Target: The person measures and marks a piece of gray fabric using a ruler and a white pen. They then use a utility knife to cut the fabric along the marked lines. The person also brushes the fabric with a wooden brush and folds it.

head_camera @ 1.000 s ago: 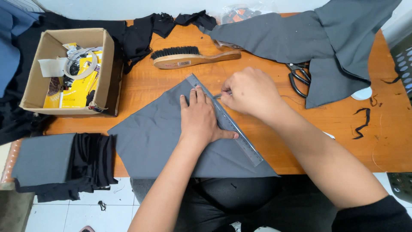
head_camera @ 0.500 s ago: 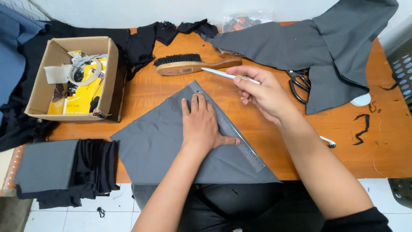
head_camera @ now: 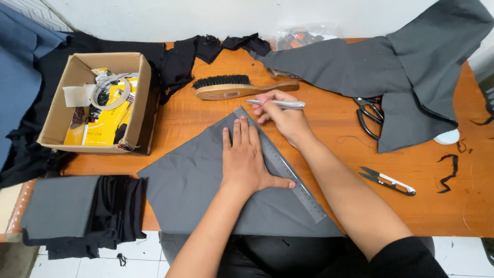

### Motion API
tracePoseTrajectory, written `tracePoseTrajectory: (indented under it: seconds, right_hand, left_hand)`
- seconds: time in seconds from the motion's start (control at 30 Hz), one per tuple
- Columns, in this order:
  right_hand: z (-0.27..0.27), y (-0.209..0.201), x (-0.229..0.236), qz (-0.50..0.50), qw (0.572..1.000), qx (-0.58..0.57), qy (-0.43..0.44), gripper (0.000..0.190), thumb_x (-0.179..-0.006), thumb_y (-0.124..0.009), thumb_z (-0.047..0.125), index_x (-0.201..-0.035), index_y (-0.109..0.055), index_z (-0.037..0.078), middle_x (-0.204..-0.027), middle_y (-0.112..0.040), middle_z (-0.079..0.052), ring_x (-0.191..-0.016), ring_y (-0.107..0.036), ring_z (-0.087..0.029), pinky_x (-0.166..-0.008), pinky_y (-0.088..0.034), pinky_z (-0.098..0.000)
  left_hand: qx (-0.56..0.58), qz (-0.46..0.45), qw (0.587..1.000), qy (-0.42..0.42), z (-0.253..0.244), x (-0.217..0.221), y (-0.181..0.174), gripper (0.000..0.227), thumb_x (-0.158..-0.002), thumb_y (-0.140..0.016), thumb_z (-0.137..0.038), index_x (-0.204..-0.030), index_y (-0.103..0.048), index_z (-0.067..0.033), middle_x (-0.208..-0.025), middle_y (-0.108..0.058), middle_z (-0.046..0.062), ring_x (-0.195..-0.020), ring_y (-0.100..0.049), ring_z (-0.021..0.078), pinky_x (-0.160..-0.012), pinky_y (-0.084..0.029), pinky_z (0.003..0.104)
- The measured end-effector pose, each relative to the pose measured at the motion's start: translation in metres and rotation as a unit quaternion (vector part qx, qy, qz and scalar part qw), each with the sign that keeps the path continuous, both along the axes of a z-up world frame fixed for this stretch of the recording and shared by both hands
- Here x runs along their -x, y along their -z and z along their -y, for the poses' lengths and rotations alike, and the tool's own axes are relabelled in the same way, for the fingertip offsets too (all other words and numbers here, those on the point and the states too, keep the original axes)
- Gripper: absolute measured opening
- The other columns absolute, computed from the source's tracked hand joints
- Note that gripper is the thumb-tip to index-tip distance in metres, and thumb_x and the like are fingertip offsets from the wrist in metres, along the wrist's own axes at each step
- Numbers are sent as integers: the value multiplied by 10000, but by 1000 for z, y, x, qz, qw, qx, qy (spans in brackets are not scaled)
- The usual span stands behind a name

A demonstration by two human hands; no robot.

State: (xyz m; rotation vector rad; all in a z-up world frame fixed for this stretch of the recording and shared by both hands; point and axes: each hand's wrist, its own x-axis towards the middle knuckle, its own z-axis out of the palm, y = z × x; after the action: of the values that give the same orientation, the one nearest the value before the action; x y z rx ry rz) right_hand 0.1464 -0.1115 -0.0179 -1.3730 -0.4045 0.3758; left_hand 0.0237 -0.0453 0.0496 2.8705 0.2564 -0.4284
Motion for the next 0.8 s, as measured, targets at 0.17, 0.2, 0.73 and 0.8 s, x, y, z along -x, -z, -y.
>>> tracePoseTrajectory:
  seconds: [0.17,0.2,0.73,0.8]
  right_hand:
    - [-9,-9,3,18,998,51,40,140,-696,-548,24,-819,-554,-43,-520,-539,-124,-331,-481,-89,-311,-371,-169]
    - [-11,-7,1,38,996,68,34,111,-696,-550,30,-787,-557,-33,-507,-547,-122,-322,-486,-93,-305,-368,-178]
    - [-12,26,-18,230,939,251,42,144,-700,-653,235,-689,-601,101,-537,-564,-76,-572,-567,-161,-504,-391,-268]
    - [-10,24,-16,223,940,254,46,142,-685,-658,233,-673,-597,106,-522,-550,-60,-554,-549,-136,-491,-376,-254]
  left_hand:
    - [-13,-7,1000,-10,0,1,4,1394,-360,-611,-822,-1314,-98,57,-1407,-71,212,-1314,-40,314,-1017,-17,539]
    - [-17,-4,1000,-6,0,0,5,1392,-357,-606,-823,-1314,-113,58,-1403,-88,213,-1312,-55,314,-1012,-31,550]
    - [-93,28,995,2,2,-9,23,1463,-225,-593,-866,-1285,-179,53,-1360,-176,195,-1283,-131,313,-985,-149,559]
    - [-98,30,995,2,3,-8,23,1459,-231,-595,-866,-1285,-183,54,-1356,-185,196,-1278,-142,315,-983,-158,553]
